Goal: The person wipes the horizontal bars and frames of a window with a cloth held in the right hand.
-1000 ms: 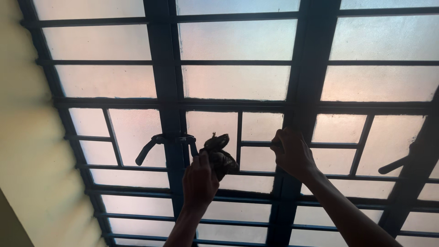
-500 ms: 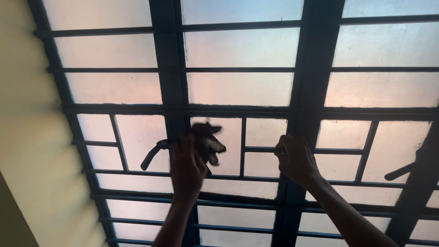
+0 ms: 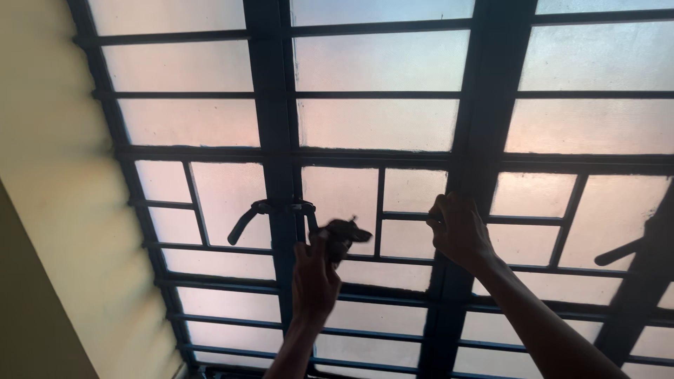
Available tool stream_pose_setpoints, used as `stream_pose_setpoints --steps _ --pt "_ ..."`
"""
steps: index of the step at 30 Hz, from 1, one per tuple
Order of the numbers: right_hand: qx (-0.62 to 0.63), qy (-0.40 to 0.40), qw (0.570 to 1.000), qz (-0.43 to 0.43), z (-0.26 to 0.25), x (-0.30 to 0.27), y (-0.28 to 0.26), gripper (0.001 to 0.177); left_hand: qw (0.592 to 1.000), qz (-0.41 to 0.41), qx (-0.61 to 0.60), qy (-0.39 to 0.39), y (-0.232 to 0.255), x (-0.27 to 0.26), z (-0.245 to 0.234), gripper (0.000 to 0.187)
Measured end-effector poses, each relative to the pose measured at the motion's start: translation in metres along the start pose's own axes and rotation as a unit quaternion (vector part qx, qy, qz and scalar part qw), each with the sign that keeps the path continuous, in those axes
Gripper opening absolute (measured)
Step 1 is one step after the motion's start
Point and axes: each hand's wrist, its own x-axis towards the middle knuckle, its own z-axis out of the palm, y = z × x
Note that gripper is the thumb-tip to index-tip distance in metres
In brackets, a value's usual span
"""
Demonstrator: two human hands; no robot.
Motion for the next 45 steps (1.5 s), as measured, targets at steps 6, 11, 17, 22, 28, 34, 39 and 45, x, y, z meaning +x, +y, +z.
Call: stream_pose_setpoints --steps 6,11,17,22,28,34,39,45 --pt "-0.014 0.013 1.000 -0.018 -0.001 0.000 -0.003 0.017 0.994 -0.052 0.022 0.089 -0.002 0.044 -0.025 0.063" --pt "0.002 -0.008 1.000 0.006 -0.001 -0.001 -0.004 0.014 0.989 -0.100 0.003 0.112 0.002 0.048 -0.019 0.073" --pt "-0.010 0.020 0.999 -0.028 0.000 -0.003 -0.002 0.013 0.964 -0.250 -0.086 0.024 -0.018 0.016 0.018 0.059" --pt "-0.022 0.064 0.994 -0.090 0.001 -0.001 -0.001 0.013 0.962 -0.246 -0.115 0.023 -0.040 0.003 0.039 0.050" --pt "0.009 -0.009 1.000 0.002 -0.001 -0.001 -0.002 0.011 0.951 -0.270 -0.143 0.051 -0.012 0.048 0.014 0.059" --pt "-0.010 0.004 1.000 -0.008 -0.003 -0.001 -0.006 0.013 0.946 -0.308 -0.089 0.040 0.024 0.063 0.000 0.089" --pt "0.007 -0.002 1.000 0.003 -0.004 -0.002 -0.007 0.013 0.941 -0.335 -0.016 0.038 0.026 0.047 0.041 0.091" --pt "-0.010 0.012 1.000 -0.006 0.001 -0.004 -0.005 0.012 0.940 -0.336 -0.039 -0.044 0.001 0.021 0.052 0.084"
